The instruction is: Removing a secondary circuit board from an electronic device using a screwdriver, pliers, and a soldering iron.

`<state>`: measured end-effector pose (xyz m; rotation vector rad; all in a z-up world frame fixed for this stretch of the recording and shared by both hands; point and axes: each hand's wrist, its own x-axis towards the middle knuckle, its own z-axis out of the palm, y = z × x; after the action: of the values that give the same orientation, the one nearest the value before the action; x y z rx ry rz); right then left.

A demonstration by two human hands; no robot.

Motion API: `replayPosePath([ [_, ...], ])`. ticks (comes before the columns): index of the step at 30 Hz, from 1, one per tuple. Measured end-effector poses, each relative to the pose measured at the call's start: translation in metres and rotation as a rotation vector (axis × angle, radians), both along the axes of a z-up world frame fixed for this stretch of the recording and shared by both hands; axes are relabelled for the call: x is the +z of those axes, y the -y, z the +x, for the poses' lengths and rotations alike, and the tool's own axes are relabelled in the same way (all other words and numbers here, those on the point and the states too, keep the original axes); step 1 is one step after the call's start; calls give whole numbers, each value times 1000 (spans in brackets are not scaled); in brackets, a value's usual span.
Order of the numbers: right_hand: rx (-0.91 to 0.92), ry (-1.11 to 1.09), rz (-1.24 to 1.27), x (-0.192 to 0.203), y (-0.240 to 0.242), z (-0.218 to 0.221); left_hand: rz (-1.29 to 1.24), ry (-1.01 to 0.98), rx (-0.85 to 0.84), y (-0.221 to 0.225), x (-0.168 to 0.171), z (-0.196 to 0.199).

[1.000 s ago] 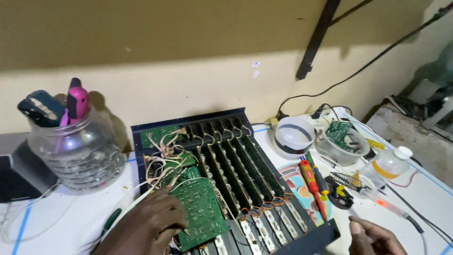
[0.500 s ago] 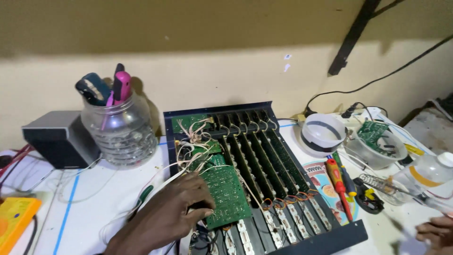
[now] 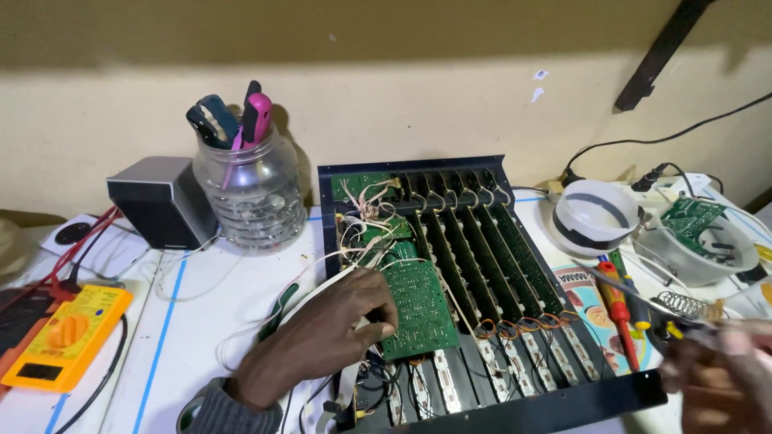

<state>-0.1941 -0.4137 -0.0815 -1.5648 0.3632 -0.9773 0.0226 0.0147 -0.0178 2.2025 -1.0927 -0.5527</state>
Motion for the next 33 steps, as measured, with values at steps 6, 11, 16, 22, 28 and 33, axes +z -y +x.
replayPosePath([
  [6,302,251,19,40,-142,37,29,6,12,1,7,-2],
  [11,248,-120,-158,33,-140,39,17,-10,23,-1,6,-4],
  [16,648,169,-415,29,-153,50,-36,-38,-31,-4,6,-1],
  [22,692,147,-571,22,-144,56,-44,-18,12,-3,12,-2],
  [28,542,-31,-559,60,-178,49,-89,20,18,-2,6,-1],
  [33,464,-89,-540,66,-191,49,-174,136,-68,-3,-3,2],
])
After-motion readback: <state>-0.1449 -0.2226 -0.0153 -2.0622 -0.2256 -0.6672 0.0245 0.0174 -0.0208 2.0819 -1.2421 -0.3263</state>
